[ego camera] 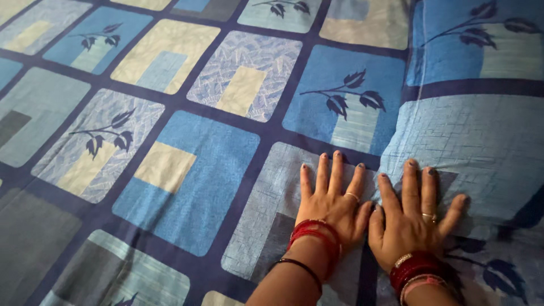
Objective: The person smooths a patterned bedsheet and places several pillows on the bed. They pick up a blue pillow from a nearby sofa, place it on the bed, and smooth it. They repeat this with a plaid pillow, arranging them on the bed.
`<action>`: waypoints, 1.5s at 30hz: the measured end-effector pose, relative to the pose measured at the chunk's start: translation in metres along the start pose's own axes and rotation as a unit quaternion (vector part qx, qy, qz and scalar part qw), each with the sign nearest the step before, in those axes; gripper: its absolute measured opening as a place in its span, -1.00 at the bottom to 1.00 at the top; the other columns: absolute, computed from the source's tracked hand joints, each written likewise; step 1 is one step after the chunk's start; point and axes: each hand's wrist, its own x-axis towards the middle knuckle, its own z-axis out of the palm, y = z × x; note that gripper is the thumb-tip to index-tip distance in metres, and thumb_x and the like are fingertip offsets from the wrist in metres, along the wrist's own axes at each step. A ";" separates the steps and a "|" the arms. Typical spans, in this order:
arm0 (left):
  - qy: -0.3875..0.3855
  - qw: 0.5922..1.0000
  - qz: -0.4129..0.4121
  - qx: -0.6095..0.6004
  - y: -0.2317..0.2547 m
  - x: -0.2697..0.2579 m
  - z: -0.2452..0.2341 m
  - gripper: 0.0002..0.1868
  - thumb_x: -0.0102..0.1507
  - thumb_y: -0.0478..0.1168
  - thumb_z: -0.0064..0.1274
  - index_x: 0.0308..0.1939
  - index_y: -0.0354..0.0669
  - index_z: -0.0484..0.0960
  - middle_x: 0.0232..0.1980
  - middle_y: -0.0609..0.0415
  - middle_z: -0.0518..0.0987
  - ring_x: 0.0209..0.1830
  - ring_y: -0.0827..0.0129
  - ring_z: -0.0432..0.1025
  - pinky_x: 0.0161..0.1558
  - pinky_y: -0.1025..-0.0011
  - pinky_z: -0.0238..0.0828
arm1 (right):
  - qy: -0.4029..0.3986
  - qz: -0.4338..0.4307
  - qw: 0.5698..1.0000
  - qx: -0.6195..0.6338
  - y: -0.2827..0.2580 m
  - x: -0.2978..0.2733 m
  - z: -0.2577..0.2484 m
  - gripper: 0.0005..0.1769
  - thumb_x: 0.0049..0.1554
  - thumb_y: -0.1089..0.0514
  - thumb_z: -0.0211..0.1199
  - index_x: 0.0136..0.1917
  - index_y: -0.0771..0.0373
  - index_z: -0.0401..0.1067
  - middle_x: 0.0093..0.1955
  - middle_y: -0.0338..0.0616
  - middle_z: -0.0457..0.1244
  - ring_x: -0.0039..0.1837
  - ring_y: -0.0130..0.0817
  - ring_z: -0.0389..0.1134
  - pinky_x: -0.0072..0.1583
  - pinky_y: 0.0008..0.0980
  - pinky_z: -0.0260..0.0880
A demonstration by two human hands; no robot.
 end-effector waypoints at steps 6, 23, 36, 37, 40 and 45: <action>-0.009 1.000 -0.003 -0.007 -0.001 0.002 0.002 -0.24 0.31 0.22 -0.31 0.53 -0.01 0.13 0.60 -0.33 -0.06 0.63 -0.21 -0.30 0.43 -0.34 -0.53 | -0.005 0.003 1.000 -0.017 -0.001 0.000 0.001 -0.42 0.15 -0.05 -0.06 0.43 -0.08 0.31 0.74 -0.02 -0.14 0.77 -0.02 -0.29 0.57 0.49 -0.69; -0.006 0.999 0.013 -0.044 -0.009 0.006 0.007 -0.23 0.33 0.20 -0.32 0.54 -0.10 0.09 0.60 -0.38 -0.12 0.64 -0.18 -0.34 0.44 -0.32 -0.56 | -0.014 0.007 0.999 -0.029 -0.007 0.006 -0.001 -0.37 0.09 -0.02 -0.05 0.44 -0.10 0.28 0.72 -0.04 -0.16 0.75 -0.01 -0.32 0.54 0.51 -0.67; 0.034 0.997 0.024 -0.057 -0.009 0.002 0.016 -0.22 0.32 0.19 -0.29 0.54 -0.09 0.11 0.61 -0.37 -0.08 0.64 -0.17 -0.28 0.46 -0.30 -0.53 | -0.009 0.008 0.999 -0.044 -0.010 0.001 -0.008 -0.40 0.10 0.02 0.00 0.43 -0.05 0.34 0.71 -0.03 -0.08 0.74 0.00 -0.23 0.57 0.48 -0.59; 0.031 0.998 0.023 -0.054 -0.010 0.001 0.017 -0.23 0.32 0.19 -0.30 0.54 -0.09 0.11 0.61 -0.37 -0.07 0.65 -0.17 -0.27 0.46 -0.30 -0.53 | -0.009 0.006 0.999 -0.045 -0.011 0.002 -0.008 -0.39 0.10 0.02 0.01 0.43 -0.04 0.34 0.71 -0.03 -0.08 0.74 0.01 -0.22 0.57 0.48 -0.58; 0.028 0.998 0.022 -0.049 -0.009 -0.001 0.017 -0.23 0.33 0.19 -0.30 0.54 -0.09 0.12 0.61 -0.36 -0.06 0.65 -0.16 -0.26 0.47 -0.30 -0.53 | -0.008 0.006 0.999 -0.050 -0.013 0.000 -0.011 -0.39 0.09 0.04 0.02 0.43 -0.02 0.35 0.72 -0.01 -0.07 0.74 0.02 -0.20 0.57 0.47 -0.55; 0.034 0.998 0.025 -0.045 -0.009 0.001 0.018 -0.24 0.32 0.20 -0.31 0.53 -0.09 0.14 0.60 -0.37 -0.05 0.63 -0.17 -0.25 0.46 -0.30 -0.53 | -0.007 0.003 0.998 -0.059 -0.013 0.001 -0.012 -0.39 0.09 0.04 0.05 0.43 -0.01 0.36 0.71 -0.02 -0.06 0.73 0.01 -0.20 0.58 0.44 -0.53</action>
